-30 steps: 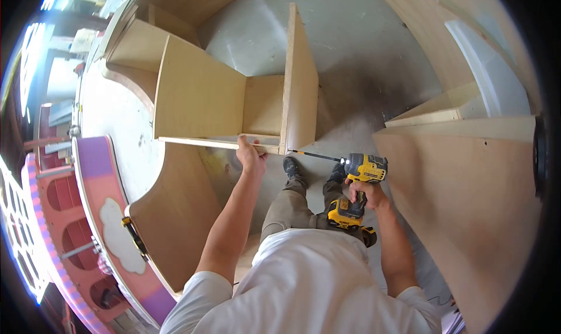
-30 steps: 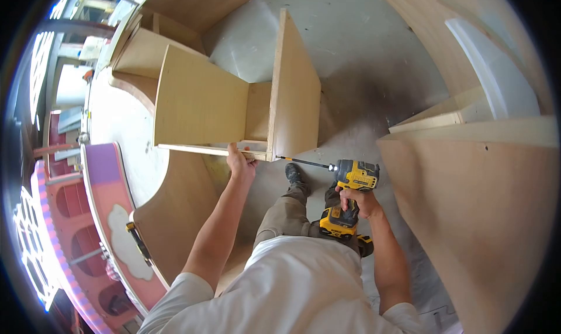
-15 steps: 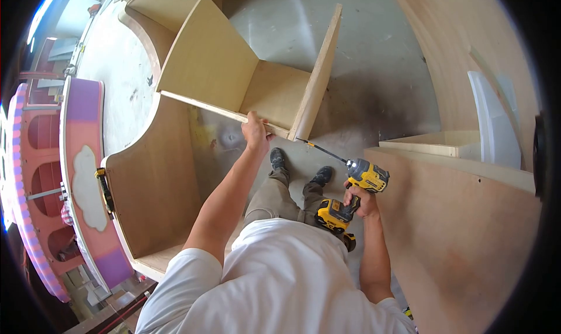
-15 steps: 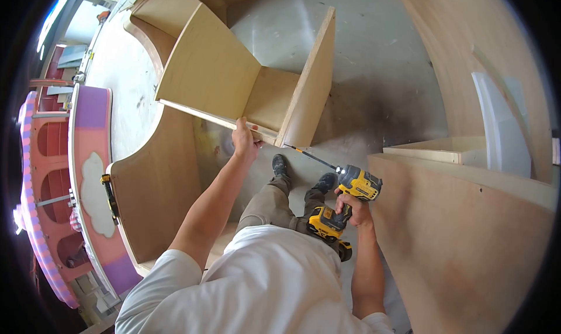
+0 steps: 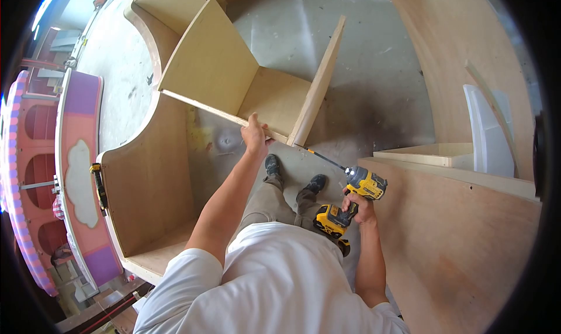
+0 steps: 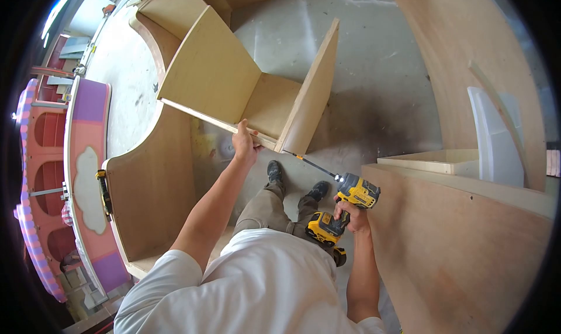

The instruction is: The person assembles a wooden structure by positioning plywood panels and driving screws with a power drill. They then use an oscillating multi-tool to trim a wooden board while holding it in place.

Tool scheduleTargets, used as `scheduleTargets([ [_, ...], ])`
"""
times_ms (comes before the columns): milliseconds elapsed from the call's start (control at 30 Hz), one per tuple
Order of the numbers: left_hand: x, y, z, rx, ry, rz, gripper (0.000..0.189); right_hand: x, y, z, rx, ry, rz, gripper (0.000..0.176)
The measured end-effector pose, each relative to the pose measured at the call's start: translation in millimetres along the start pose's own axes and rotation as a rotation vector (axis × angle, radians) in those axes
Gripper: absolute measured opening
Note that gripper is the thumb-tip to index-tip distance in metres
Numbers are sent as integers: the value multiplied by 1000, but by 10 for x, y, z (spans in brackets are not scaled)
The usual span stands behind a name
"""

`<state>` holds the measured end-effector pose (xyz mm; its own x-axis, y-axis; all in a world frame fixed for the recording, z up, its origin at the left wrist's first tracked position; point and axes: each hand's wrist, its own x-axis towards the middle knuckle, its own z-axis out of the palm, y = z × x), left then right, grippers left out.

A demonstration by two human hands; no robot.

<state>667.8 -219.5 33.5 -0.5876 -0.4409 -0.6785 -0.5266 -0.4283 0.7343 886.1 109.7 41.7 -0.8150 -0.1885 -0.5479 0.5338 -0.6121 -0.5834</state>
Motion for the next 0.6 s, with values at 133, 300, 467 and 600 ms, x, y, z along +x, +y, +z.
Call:
scheduleTargets([
  [133,-9,22,-58,-8,-34,-1,51,-6,-21,17,2,-3,-8,25],
  [300,-123,-3,-285,7,12,52,44,10,8,-51,-57,-14,-8,30],
  [467,-487,-262,-814,253,-102,486,34,-8,-18,-16,-38,-19,-27,30],
  [600,-821,-290,-919,491,-374,577,33,-3,-34,12,-81,-26,-48,31],
])
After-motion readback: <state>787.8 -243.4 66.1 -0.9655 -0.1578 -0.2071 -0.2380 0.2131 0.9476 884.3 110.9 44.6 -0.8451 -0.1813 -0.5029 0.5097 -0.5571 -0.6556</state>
